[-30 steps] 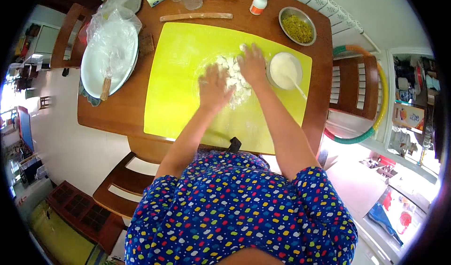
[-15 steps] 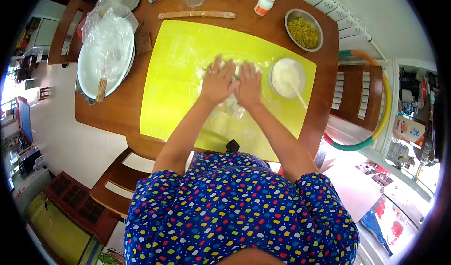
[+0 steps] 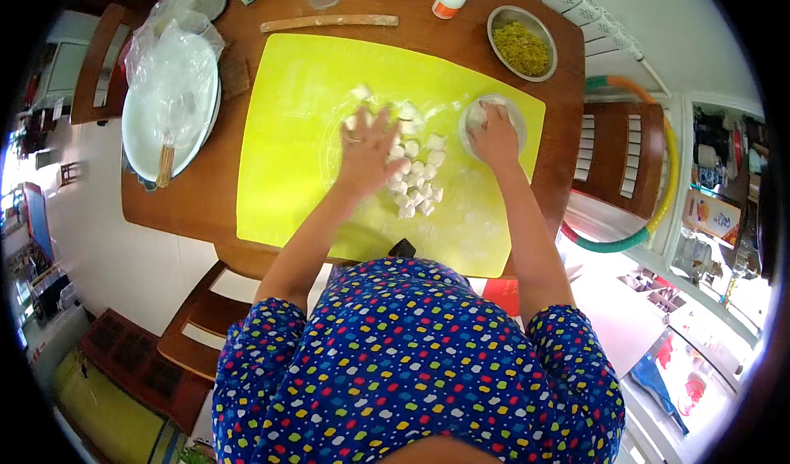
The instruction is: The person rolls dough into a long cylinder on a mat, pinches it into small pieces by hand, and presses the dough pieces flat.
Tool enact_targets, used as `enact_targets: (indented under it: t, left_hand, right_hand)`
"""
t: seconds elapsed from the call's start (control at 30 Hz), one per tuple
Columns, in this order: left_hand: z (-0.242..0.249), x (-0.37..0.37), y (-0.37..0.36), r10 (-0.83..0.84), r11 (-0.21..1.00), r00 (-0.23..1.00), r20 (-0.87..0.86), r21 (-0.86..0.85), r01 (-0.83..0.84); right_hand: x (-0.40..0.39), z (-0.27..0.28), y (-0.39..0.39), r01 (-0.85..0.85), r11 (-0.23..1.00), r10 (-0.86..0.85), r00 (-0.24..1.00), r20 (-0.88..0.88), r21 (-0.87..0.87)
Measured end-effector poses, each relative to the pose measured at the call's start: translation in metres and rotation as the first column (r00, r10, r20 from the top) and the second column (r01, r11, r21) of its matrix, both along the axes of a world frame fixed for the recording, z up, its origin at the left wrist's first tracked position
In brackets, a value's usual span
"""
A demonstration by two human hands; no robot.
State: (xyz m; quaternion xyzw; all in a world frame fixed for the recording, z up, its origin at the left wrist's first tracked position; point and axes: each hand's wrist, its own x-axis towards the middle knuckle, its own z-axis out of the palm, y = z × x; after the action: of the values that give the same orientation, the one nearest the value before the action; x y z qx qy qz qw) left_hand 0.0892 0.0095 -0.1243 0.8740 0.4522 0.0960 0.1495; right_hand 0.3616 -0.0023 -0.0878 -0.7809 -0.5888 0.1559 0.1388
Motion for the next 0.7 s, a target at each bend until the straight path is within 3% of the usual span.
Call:
enact_targets:
  t: [0.03, 0.1, 0.23, 0.27, 0.33, 0.37, 0.4, 0.43, 0.5, 0.53, 0.57, 0.6, 0.63, 0.67, 0.7]
  left_hand:
    - [-0.001, -0.005, -0.007, 0.006, 1.0, 1.0, -0.005, -0.004, -0.006]
    - [-0.003, -0.012, -0.022, -0.215, 0.975, 0.965, 0.149, -0.028, 0.222]
    - [-0.015, -0.051, -0.018, -0.227, 0.973, 0.974, 0.019, -0.039, 0.228]
    - [-0.033, -0.06, -0.006, -0.093, 0.981, 0.978, 0.189, -0.151, 0.123]
    - [-0.044, -0.059, 0.019, 0.076, 0.96, 0.94, 0.333, -0.278, 0.021]
    - [-0.037, -0.05, 0.032, 0.163, 0.984, 0.912, 0.376, -0.131, -0.121]
    - [-0.029, -0.039, 0.036, 0.234, 0.964, 0.872, 0.43, 0.012, -0.265]
    - [-0.023, -0.024, 0.034, 0.237, 0.964, 0.87, 0.432, 0.008, -0.267]
    - [-0.012, 0.007, 0.03, 0.222, 0.97, 0.963, 0.155, 0.062, -0.234]
    - [0.008, 0.008, 0.025, 0.043, 0.99, 0.996, -0.073, -0.128, -0.052]
    - [-0.011, 0.005, 0.008, -0.029, 1.0, 0.995, -0.097, -0.014, 0.028]
    - [-0.03, -0.002, -0.008, -0.099, 0.988, 0.987, -0.13, 0.102, 0.112]
    - [-0.026, -0.016, -0.019, -0.1, 0.987, 0.986, -0.132, 0.108, 0.115]
    - [-0.022, -0.036, -0.031, -0.156, 0.977, 0.987, -0.05, 0.143, 0.161]
    - [-0.02, -0.051, -0.035, -0.216, 0.962, 0.976, 0.029, 0.177, 0.207]
  right_hand:
    - [-0.003, -0.003, 0.005, -0.02, 1.0, 0.021, 0.997, 0.073, -0.009]
    - [-0.008, 0.003, 0.014, -0.043, 0.997, 0.051, 0.992, 0.113, -0.071]
    - [-0.001, 0.003, 0.02, -0.124, 0.979, 0.152, 0.973, 0.174, -0.163]
    - [0.0, 0.003, 0.016, -0.125, 0.978, 0.154, 0.973, 0.171, -0.169]
    - [0.001, 0.003, 0.016, 0.007, 0.997, -0.009, 1.0, 0.02, 0.083]
    - [-0.009, 0.001, 0.011, -0.001, 0.997, 0.0, 1.0, 0.019, 0.077]
    - [-0.025, -0.001, -0.001, 0.012, 0.994, 0.008, 0.982, -0.187, 0.105]
    - [-0.041, -0.007, -0.009, 0.034, 0.991, 0.019, 0.924, -0.382, 0.133]
    - [-0.081, -0.026, -0.022, -0.315, 0.913, 0.348, 0.933, -0.091, 0.26]
    - [-0.108, -0.01, -0.02, -0.466, 0.838, 0.483, 0.876, 0.01, 0.283]
    - [-0.123, -0.018, -0.035, -0.454, 0.883, 0.457, 0.889, -0.005, 0.118]
    - [-0.122, -0.025, -0.056, -0.535, 0.836, 0.537, 0.843, 0.025, 0.12]
    - [-0.115, -0.021, -0.075, -0.592, 0.806, 0.591, 0.805, 0.042, 0.008]
    - [-0.103, -0.019, -0.087, -0.638, 0.762, 0.645, 0.762, 0.053, -0.106]
    - [-0.088, -0.023, -0.09, -0.637, 0.764, 0.644, 0.763, 0.056, -0.103]
